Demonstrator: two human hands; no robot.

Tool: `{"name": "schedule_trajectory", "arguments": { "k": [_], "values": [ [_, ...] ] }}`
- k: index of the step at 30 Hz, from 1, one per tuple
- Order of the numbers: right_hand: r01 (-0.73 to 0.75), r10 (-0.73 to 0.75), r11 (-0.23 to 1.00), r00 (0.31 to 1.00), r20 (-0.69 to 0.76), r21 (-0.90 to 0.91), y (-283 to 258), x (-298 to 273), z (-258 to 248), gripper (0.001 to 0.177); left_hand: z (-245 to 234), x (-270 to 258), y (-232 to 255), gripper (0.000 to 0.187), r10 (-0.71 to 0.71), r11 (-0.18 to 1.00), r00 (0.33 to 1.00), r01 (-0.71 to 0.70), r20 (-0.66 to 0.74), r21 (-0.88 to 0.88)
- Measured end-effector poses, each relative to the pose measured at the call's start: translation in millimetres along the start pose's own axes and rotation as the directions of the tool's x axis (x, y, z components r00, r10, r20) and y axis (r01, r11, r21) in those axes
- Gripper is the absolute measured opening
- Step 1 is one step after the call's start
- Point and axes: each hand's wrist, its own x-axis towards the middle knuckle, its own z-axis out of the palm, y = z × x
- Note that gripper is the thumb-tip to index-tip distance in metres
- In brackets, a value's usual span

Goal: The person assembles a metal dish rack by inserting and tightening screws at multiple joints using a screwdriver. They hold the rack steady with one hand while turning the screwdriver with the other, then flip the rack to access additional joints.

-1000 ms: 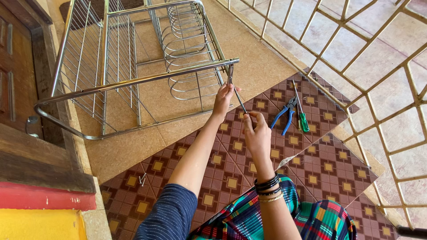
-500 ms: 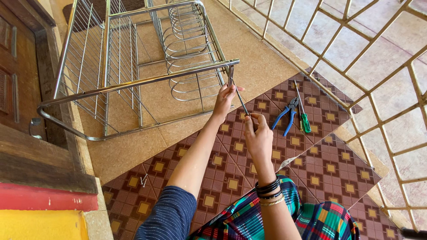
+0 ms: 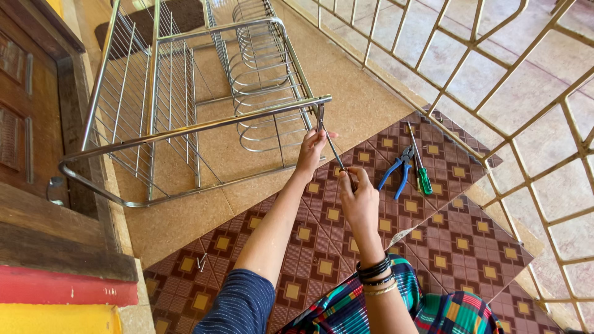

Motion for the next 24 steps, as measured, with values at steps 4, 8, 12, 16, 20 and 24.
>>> {"name": "schedule_trajectory", "arguments": {
  "k": [4, 8, 12, 16, 20, 24],
  "values": [
    [-0.029, 0.03, 0.999, 0.999, 0.028, -0.02, -3, 1, -1, 0.04, 1, -3, 4, 0.038, 0.002, 1.0, 1.0, -0.002, 0.009, 0.013],
    [-0.035, 0.035, 0.999, 0.999, 0.029, -0.023, -3, 1, -1, 0.04, 0, -2, 6, 0.039, 0.009, 1.0, 1.0, -0.009, 0.002, 0.0],
    [0.006, -0.006, 1.0, 1.0, -0.006, -0.029, -1, 1, 2, 0.039, 0, -2, 2, 0.039, -0.005, 1.0, 1.0, 0.005, -0.004, 0.0],
    [0.057, -0.06, 0.997, 0.996, -0.069, -0.048, 2, 0, 7, 0.03, 1, 0, -8, 0.039, -0.019, 0.999, 1.0, 0.019, 0.0, -0.04],
    [0.292, -0.316, 0.947, 0.915, -0.249, -0.132, 5, -9, 14, 0.024, 1, 5, -17, 0.039, -0.087, 0.995, 0.995, 0.086, -0.047, -0.041],
    [0.309, -0.354, 0.932, 0.888, -0.294, -0.19, 9, -10, 16, 0.027, -1, 8, -21, 0.036, -0.105, 0.991, 0.994, 0.101, -0.038, -0.091]
  ]
}}
